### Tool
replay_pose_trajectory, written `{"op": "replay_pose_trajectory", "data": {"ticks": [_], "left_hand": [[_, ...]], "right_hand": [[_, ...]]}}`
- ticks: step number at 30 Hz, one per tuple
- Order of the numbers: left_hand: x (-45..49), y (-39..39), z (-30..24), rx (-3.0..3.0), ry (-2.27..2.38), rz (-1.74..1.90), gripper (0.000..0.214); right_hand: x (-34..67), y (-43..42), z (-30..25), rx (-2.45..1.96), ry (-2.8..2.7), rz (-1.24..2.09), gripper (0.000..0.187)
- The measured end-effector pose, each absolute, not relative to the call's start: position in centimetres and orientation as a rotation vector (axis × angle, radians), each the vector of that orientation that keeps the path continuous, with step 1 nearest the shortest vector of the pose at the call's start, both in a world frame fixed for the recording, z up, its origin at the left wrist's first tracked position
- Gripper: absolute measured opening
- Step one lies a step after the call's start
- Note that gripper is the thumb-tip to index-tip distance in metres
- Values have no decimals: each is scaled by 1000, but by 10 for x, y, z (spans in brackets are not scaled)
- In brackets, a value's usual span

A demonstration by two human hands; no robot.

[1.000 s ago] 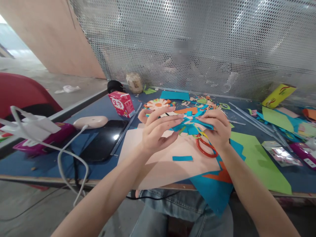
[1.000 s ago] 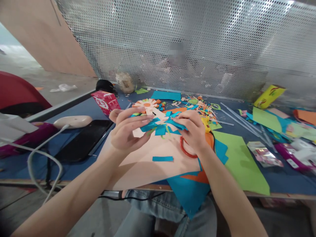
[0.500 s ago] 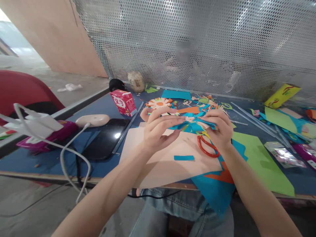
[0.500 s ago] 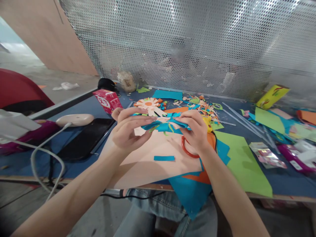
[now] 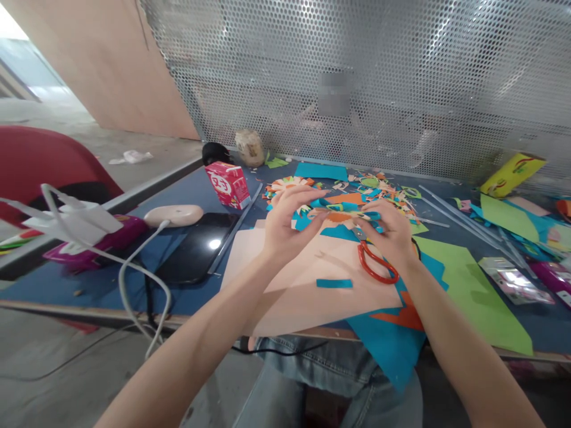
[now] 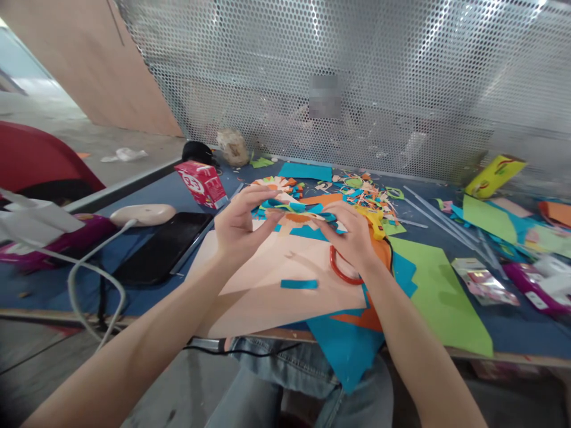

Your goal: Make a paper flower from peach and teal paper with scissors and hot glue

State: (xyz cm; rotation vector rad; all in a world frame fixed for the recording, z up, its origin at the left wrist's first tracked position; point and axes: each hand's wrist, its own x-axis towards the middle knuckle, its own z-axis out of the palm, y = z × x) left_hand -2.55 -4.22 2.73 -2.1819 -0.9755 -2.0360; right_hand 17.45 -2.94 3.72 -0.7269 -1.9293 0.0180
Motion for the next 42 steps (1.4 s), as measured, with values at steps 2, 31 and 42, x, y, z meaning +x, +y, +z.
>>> {"op": "replay_pose_trajectory", "data": {"ticks": [2, 31, 42], "left_hand": [[-26, -39, 25, -2207, -1000, -2098, 25], [-26, -30, 21, -2213, -1160, -2429, 25], [-28, -30, 22, -2232, -1109, -2336, 24]], "right_hand": [[175, -28, 36, -772, -1937, 101, 15], [168, -26, 32, -829, -1739, 814, 19], [167, -27, 33, -831, -1715, 842, 21]]}}
